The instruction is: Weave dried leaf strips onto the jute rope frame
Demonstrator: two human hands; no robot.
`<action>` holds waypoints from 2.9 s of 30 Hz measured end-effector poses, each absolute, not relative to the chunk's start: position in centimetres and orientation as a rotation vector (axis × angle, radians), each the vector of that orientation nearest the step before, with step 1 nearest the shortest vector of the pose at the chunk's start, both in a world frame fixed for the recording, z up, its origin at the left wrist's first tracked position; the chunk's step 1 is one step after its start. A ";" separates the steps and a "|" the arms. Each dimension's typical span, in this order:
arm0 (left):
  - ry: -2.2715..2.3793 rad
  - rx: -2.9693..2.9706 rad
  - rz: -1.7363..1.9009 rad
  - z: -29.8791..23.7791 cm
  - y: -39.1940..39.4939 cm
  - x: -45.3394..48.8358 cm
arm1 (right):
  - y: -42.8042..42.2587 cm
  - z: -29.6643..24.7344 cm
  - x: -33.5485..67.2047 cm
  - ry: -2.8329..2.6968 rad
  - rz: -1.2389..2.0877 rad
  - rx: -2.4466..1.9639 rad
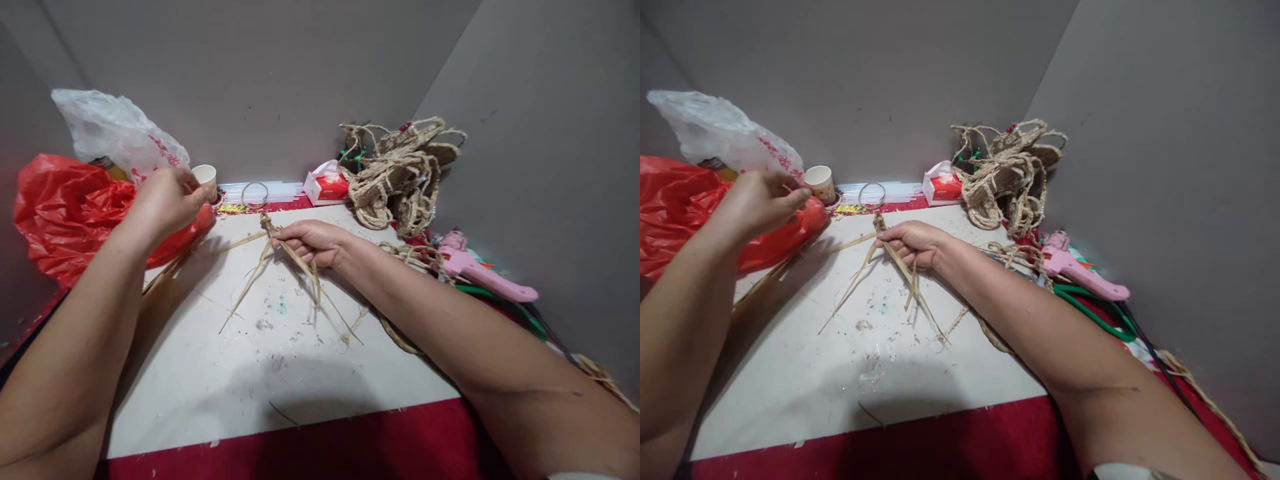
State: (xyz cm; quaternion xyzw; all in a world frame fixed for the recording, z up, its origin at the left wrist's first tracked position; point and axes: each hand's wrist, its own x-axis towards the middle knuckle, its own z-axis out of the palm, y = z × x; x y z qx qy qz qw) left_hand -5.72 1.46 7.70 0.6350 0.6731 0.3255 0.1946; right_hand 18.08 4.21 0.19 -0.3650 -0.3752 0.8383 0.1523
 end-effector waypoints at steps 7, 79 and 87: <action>1.229 1.336 0.779 2.0 0.6 1.6 | 4.1 0.4 18.0 -1.181 2.350 -0.951; 1.151 1.734 0.414 1.2 0.4 0.2 | 0.6 0.8 16.9 -1.237 2.128 -1.388; 1.681 2.426 0.106 2.4 -1.7 2.3 | -1.1 -0.5 15.7 -1.077 1.830 -1.343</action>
